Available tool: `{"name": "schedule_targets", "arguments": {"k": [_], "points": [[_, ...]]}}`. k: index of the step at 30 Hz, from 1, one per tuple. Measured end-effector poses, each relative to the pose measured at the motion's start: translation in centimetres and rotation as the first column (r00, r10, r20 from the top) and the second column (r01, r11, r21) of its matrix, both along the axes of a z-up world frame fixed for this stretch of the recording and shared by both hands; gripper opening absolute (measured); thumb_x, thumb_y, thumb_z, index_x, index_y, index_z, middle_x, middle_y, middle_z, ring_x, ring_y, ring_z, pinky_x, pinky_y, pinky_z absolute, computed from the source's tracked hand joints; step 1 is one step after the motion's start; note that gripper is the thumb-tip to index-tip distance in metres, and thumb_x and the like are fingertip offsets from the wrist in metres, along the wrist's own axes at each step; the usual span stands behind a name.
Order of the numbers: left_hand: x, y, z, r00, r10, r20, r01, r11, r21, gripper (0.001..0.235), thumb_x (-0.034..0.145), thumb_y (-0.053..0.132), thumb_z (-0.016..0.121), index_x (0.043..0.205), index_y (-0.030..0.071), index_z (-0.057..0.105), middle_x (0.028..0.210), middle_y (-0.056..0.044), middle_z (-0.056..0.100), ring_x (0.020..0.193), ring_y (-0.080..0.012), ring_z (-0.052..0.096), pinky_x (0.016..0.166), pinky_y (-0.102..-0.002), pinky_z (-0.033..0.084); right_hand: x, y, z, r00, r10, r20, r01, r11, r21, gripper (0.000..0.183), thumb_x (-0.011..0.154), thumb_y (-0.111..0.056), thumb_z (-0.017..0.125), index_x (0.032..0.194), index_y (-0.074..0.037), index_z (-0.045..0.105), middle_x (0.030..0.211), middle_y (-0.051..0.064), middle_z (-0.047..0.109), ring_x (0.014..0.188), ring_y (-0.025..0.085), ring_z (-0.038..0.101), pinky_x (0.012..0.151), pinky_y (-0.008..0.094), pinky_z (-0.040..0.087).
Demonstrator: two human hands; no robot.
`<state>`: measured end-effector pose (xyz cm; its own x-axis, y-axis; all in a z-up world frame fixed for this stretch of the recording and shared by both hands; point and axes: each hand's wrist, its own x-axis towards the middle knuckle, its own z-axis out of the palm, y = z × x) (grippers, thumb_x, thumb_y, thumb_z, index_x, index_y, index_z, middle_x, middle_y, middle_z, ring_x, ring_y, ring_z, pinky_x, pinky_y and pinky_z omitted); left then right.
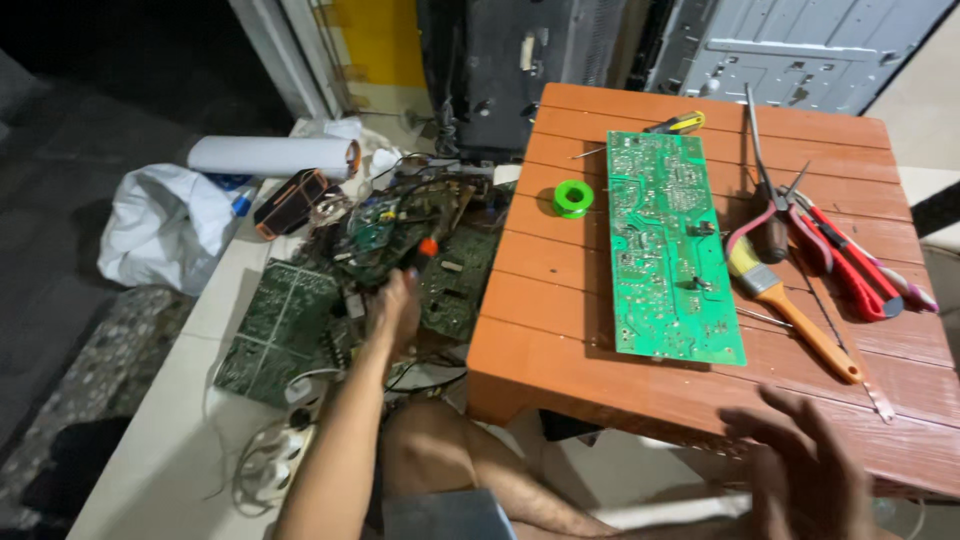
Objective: The person uses a soldering iron and solder to attach components to a green circuit board. They then use pliers to trim excess leads and inspect the board by flipping it over.
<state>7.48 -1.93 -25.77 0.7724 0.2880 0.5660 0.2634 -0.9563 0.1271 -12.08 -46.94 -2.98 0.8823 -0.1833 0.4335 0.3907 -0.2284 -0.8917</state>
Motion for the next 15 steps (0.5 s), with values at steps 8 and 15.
{"name": "schedule_targets", "arguments": {"k": [8,15], "points": [[-1.8,-4.0,-0.1,0.74,-0.147,-0.657,-0.115,0.934,-0.339,0.025,0.104,0.018,0.043,0.115,0.0,0.057,0.094,-0.02,0.074,0.085,-0.0449,0.073,0.066,-0.057,0.056,0.2,-6.1,0.5,0.966,-0.245,-0.08,0.23,0.96,-0.159,0.039,0.111,-0.008,0.047,0.143,0.015,0.051,0.113,0.03,0.066,0.099,0.032,0.066,0.099,0.036,0.051],[-2.0,-1.8,-0.6,0.822,0.158,-0.547,-0.188,0.982,0.001,0.061,0.097,0.062,0.047,0.098,0.01,0.078,0.1,-0.02,0.073,0.101,-0.0401,0.068,0.078,-0.05,0.055,6.7,-11.5,3.2,0.941,-0.111,0.32,0.284,0.773,-0.568,0.021,0.107,0.004,0.055,0.122,0.011,0.067,0.119,0.023,0.071,0.109,0.032,0.068,0.104,0.04,0.052]]}}
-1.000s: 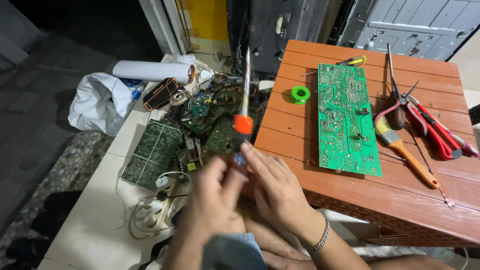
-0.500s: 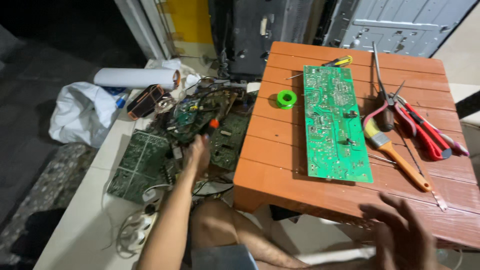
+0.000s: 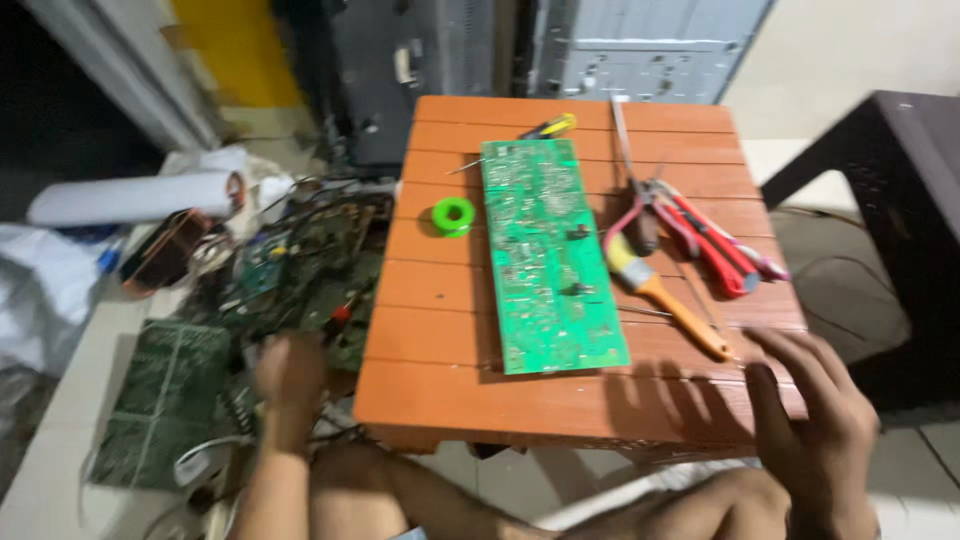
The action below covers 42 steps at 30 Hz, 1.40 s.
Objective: The person uses a soldering iron and solder to attach components to a green circuit board. They then use pliers to trim excess leads and inspect the board by flipping it over.
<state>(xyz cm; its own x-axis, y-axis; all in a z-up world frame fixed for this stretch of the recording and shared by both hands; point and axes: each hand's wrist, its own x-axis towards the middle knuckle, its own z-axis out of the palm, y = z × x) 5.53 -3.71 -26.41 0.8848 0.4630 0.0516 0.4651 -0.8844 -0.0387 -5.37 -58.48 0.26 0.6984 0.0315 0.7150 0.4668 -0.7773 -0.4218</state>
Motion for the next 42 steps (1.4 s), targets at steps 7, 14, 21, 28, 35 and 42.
{"name": "schedule_targets", "arguments": {"k": [7,14,21,28,35,42], "points": [[-3.6,-13.0,26.8,0.516,-0.196,0.834,0.504,0.857,-0.11,0.011,0.106,0.007,0.066,0.113,0.005,0.075,0.103,-0.014,0.075,0.085,-0.0298,0.07,0.067,-0.04,0.053,12.2,-5.4,0.6,0.989,-0.043,-0.144,-0.027,0.893,-0.449,0.031,0.099,-0.013,0.063,0.129,-0.009,0.07,0.122,0.014,0.068,0.11,0.036,0.062,0.098,0.045,0.049],[3.6,-26.2,31.9,0.234,-0.765,0.6,0.965,0.108,-0.238,0.022,0.094,0.019,0.063,0.108,0.007,0.075,0.096,-0.015,0.074,0.093,-0.0375,0.073,0.086,-0.049,0.057,19.1,-1.9,-0.6,0.858,-0.305,-0.412,-0.027,0.775,-0.631,0.037,0.094,-0.033,0.064,0.129,-0.019,0.066,0.118,0.013,0.067,0.106,0.04,0.069,0.085,0.054,0.06],[5.4,-27.8,29.6,0.268,-0.82,0.505,0.931,0.086,-0.355,0.018,0.08,0.011,0.058,0.092,0.01,0.072,0.086,-0.011,0.072,0.091,-0.0357,0.072,0.088,-0.049,0.056,20.0,-3.7,-6.1,0.96,-0.276,-0.038,0.18,0.721,-0.669,0.024,0.091,-0.037,0.071,0.106,-0.019,0.067,0.109,0.005,0.066,0.091,0.031,0.074,0.072,0.043,0.061],[6.0,-27.2,28.6,0.25,-0.879,0.406,0.89,0.043,-0.454,0.026,0.076,0.014,0.067,0.101,0.008,0.074,0.101,-0.014,0.071,0.102,-0.0354,0.067,0.095,-0.049,0.053,19.2,-2.8,-4.9,0.966,-0.239,-0.1,0.144,0.816,-0.56,0.02,0.095,-0.035,0.068,0.1,-0.015,0.069,0.094,0.006,0.07,0.083,0.031,0.074,0.069,0.043,0.06],[6.0,-27.1,29.1,0.301,-0.871,0.388,0.836,0.046,-0.547,0.017,0.086,0.016,0.075,0.102,0.013,0.079,0.105,-0.011,0.074,0.106,-0.0314,0.067,0.099,-0.046,0.052,19.1,-3.2,-4.3,0.978,-0.195,0.076,0.204,0.813,-0.545,0.019,0.093,-0.03,0.076,0.101,-0.015,0.069,0.09,0.004,0.061,0.094,0.026,0.067,0.082,0.038,0.052],[6.3,-26.9,28.9,0.302,-0.867,0.398,0.834,0.037,-0.551,0.015,0.087,0.015,0.072,0.1,0.015,0.08,0.103,-0.007,0.076,0.1,-0.0278,0.069,0.096,-0.043,0.052,19.0,-3.5,-4.4,0.991,-0.124,0.058,0.137,0.894,-0.427,0.02,0.098,-0.025,0.075,0.106,-0.01,0.066,0.083,0.008,0.062,0.09,0.029,0.07,0.08,0.04,0.053]]}}
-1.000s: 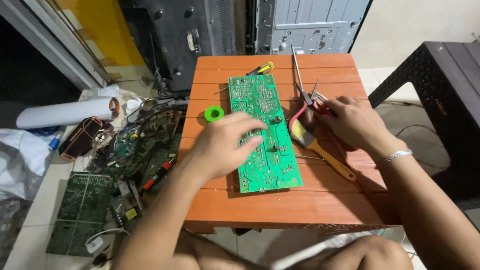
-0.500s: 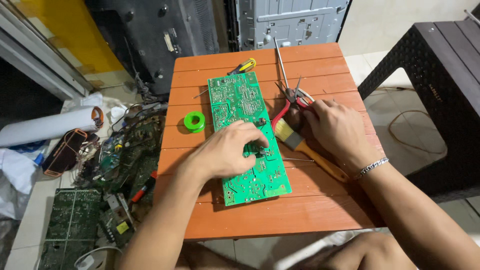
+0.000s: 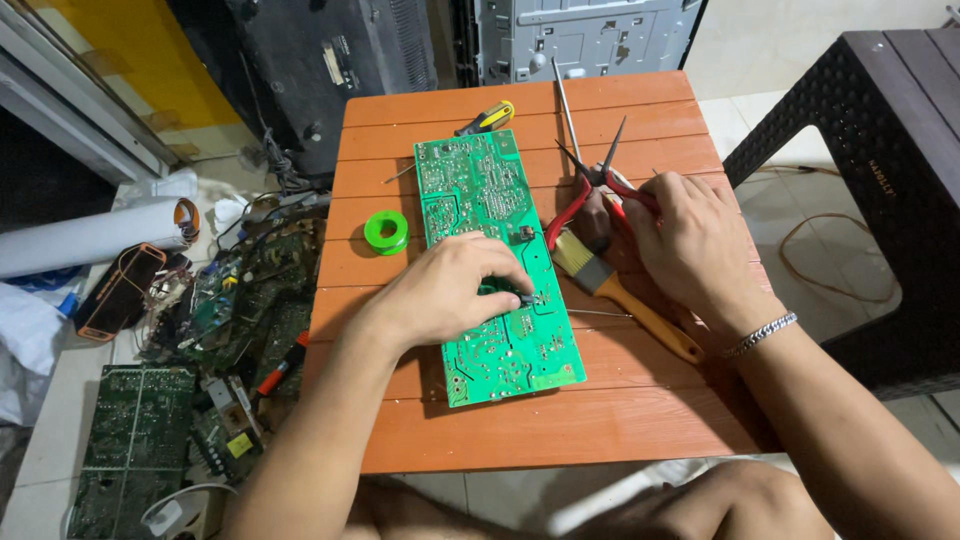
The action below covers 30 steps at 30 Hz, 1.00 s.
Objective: The person uses a soldering iron and solder to attach components to a green circuit board. They then use pliers to trim excess leads and inspect the board by flipping it over.
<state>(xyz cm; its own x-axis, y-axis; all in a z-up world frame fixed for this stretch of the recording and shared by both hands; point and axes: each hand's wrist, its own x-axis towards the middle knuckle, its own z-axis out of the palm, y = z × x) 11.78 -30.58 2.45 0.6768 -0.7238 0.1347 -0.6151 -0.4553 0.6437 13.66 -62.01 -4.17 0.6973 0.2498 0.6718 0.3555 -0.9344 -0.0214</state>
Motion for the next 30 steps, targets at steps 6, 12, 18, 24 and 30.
{"name": "schedule_targets", "arguments": {"k": [6,12,18,24,30], "points": [[-0.2,-0.2,0.1,1.0,0.008,-0.004,-0.008,1.0,-0.003,0.015,0.088,0.014,0.072,0.1,0.016,0.08,0.102,-0.006,0.077,0.1,-0.0259,0.069,0.096,-0.042,0.052,0.2,0.1,-0.4,1.0,-0.006,-0.029,0.007,1.0,0.017,0.022,0.099,-0.026,0.075,0.108,-0.007,0.067,0.085,0.01,0.065,0.09,0.031,0.07,0.078,0.042,0.053],[-0.4,-0.2,0.4,1.0,0.009,0.013,-0.01,1.0,0.005,0.016,0.09,0.014,0.07,0.101,0.017,0.08,0.103,-0.006,0.076,0.1,-0.0258,0.069,0.096,-0.042,0.052,0.4,0.1,-0.7,0.998,0.0,-0.062,0.0,1.0,-0.007,0.022,0.101,-0.029,0.071,0.104,-0.008,0.065,0.084,0.009,0.064,0.09,0.03,0.07,0.076,0.041,0.052],[-0.8,-0.3,0.5,0.997,-0.003,0.083,0.0,0.999,0.04,0.016,0.092,0.014,0.068,0.103,0.015,0.079,0.105,-0.009,0.075,0.1,-0.0283,0.068,0.094,-0.044,0.052,0.6,0.1,-1.0,0.996,-0.019,-0.092,0.014,0.999,-0.049,0.023,0.101,-0.032,0.069,0.104,-0.01,0.066,0.084,0.009,0.064,0.09,0.031,0.07,0.076,0.042,0.052],[-1.3,-0.7,0.3,0.983,-0.015,0.183,-0.003,0.995,0.096,0.019,0.096,0.018,0.063,0.107,0.014,0.077,0.102,-0.008,0.072,0.095,-0.0265,0.066,0.089,-0.043,0.052,0.8,0.2,-1.4,0.999,-0.036,-0.039,0.032,0.995,-0.09,0.024,0.1,-0.035,0.07,0.104,-0.011,0.066,0.087,0.008,0.065,0.092,0.029,0.07,0.076,0.04,0.054],[-1.5,-1.4,-0.2,0.956,-0.02,0.292,-0.032,0.985,0.171,0.02,0.099,0.02,0.056,0.106,0.016,0.074,0.098,-0.005,0.069,0.093,-0.022,0.063,0.087,-0.04,0.051,1.0,0.2,-1.5,0.998,-0.042,-0.054,0.037,0.995,-0.09,0.024,0.099,-0.033,0.07,0.105,-0.01,0.066,0.089,0.009,0.066,0.093,0.03,0.069,0.076,0.041,0.053]]}}
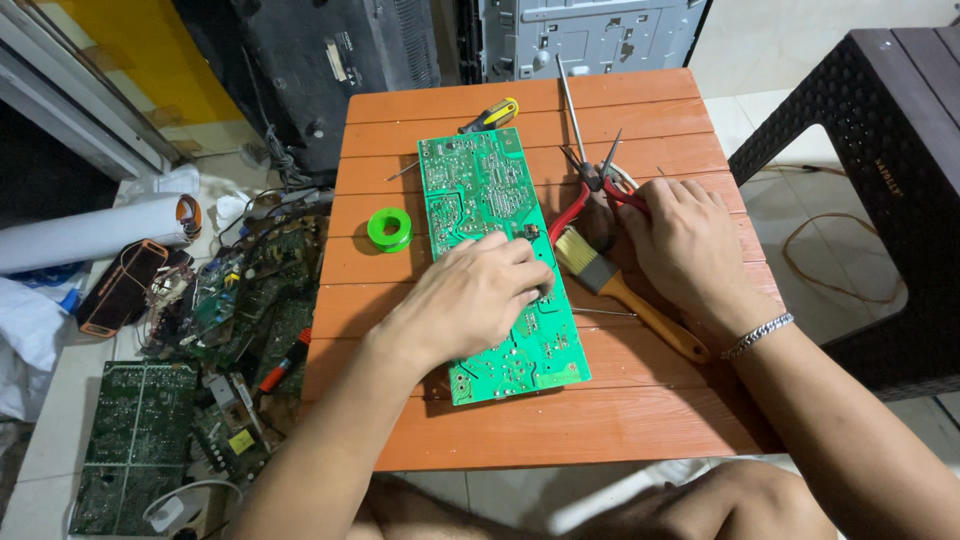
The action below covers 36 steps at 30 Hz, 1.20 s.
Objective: The person uses a soldering iron and solder to attach components to a green circuit board. They then use pliers to trim excess leads and inspect the board by flipping it over.
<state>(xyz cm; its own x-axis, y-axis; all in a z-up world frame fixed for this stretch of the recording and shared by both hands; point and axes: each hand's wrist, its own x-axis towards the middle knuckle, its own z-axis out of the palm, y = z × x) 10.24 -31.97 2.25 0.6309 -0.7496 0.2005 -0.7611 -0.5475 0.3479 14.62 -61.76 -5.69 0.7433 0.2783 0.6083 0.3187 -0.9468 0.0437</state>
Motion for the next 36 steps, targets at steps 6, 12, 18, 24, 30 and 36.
{"name": "schedule_targets", "arguments": {"k": [6,12,18,24,30,36], "points": [[0.9,-0.5,-0.4,0.999,0.018,-0.044,-0.019,1.0,-0.023,0.019,0.098,0.021,0.057,0.101,0.016,0.075,0.093,-0.006,0.068,0.092,-0.0253,0.064,0.089,-0.044,0.052,0.1,0.0,-0.4,0.999,-0.031,0.036,0.032,0.999,-0.037,0.023,0.1,-0.035,0.07,0.103,-0.013,0.066,0.088,0.007,0.064,0.093,0.027,0.069,0.078,0.04,0.054],[1.8,-0.6,0.5,0.98,0.064,-0.189,-0.068,0.998,-0.014,0.016,0.091,0.021,0.065,0.096,0.017,0.08,0.087,-0.005,0.072,0.091,-0.0276,0.069,0.095,-0.048,0.052,-0.4,0.7,0.2,0.999,-0.043,0.002,0.043,0.999,-0.034,0.023,0.101,-0.036,0.068,0.104,-0.014,0.066,0.089,0.005,0.065,0.096,0.025,0.069,0.084,0.039,0.052],[1.9,-1.3,-0.4,0.967,0.149,-0.208,-0.162,0.986,-0.046,0.017,0.087,0.02,0.064,0.087,0.02,0.081,0.08,-0.006,0.072,0.089,-0.0311,0.071,0.088,-0.05,0.053,-0.6,0.9,0.2,0.998,-0.07,-0.006,0.069,0.996,-0.063,0.024,0.098,-0.038,0.07,0.105,-0.015,0.066,0.089,0.004,0.065,0.097,0.024,0.068,0.086,0.04,0.052],[1.0,-1.4,-0.2,0.959,0.099,-0.265,-0.126,0.988,-0.086,0.018,0.089,0.023,0.065,0.094,0.021,0.082,0.089,-0.004,0.074,0.096,-0.029,0.071,0.093,-0.047,0.052,-0.7,1.0,0.3,0.997,-0.066,-0.04,0.063,0.996,-0.068,0.025,0.1,-0.039,0.066,0.107,-0.014,0.066,0.09,0.004,0.065,0.098,0.024,0.066,0.085,0.039,0.052],[0.7,-0.7,0.7,0.951,0.044,-0.306,-0.085,0.989,-0.121,0.019,0.091,0.018,0.066,0.102,0.016,0.081,0.094,-0.007,0.076,0.1,-0.0316,0.071,0.097,-0.05,0.049,-0.8,1.0,0.4,0.996,-0.061,-0.068,0.056,0.996,-0.069,0.025,0.1,-0.038,0.067,0.108,-0.014,0.065,0.091,0.004,0.064,0.1,0.025,0.065,0.087,0.04,0.051],[0.9,-0.6,0.0,0.958,0.013,-0.286,-0.07,0.98,-0.188,0.017,0.088,0.014,0.07,0.103,0.013,0.078,0.093,-0.008,0.076,0.095,-0.0339,0.072,0.091,-0.051,0.052,-0.9,1.0,0.6,0.994,-0.076,-0.082,0.069,0.994,-0.088,0.024,0.098,-0.038,0.067,0.105,-0.015,0.064,0.091,0.003,0.063,0.101,0.025,0.065,0.086,0.04,0.051]]}}
